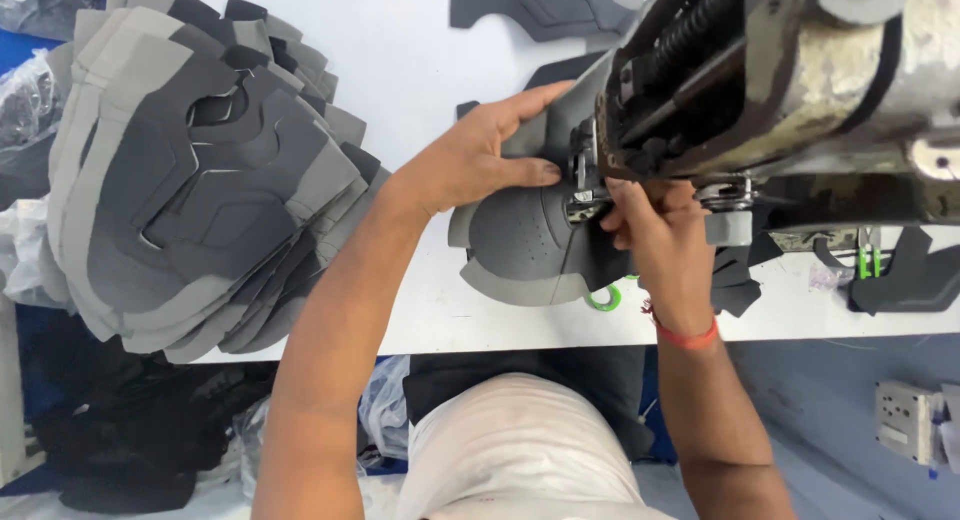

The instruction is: The person sews gray and black shoe parts using a sewing machine, aligning the pieces under the needle and guiding them through the machine. They use green scissors to cut threads and trim excess material, then place the finished parts on the table.

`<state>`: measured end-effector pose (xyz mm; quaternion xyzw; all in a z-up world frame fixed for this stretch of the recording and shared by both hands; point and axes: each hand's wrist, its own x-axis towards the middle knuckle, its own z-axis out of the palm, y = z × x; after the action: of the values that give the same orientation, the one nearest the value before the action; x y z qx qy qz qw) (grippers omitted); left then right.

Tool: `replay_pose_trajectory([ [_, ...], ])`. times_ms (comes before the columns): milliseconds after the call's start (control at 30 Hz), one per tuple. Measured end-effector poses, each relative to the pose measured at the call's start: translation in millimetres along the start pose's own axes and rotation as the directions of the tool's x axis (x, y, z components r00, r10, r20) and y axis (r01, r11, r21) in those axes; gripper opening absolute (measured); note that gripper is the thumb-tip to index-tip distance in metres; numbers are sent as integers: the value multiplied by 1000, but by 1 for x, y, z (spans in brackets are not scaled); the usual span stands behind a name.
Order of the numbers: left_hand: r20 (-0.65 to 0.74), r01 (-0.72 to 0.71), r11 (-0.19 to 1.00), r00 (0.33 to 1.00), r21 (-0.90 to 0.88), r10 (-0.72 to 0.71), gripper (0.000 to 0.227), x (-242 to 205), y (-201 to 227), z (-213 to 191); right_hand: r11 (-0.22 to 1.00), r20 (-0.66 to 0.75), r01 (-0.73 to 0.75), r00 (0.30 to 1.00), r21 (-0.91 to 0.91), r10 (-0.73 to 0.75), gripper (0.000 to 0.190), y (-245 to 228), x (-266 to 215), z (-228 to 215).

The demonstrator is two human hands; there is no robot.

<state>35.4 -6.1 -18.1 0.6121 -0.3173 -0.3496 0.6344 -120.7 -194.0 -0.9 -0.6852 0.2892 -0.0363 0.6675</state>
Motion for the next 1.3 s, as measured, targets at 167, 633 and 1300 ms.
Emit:
replay_pose_trajectory([
  [167,-26,-54,997,998,-50,53,83,-1,-2,-3,960,501,159,826,230,-257,34,51,-71,-58],
  [633,-17,55,997,998,54,-55,66,14,15,-7,735,570,-408,821,542,36,83,113,-53,33],
  [1300,-499,-35,960,859,-278,-113,51,-27,-2,59,640,64,626,736,-445,-674,8,72,-11,-37],
])
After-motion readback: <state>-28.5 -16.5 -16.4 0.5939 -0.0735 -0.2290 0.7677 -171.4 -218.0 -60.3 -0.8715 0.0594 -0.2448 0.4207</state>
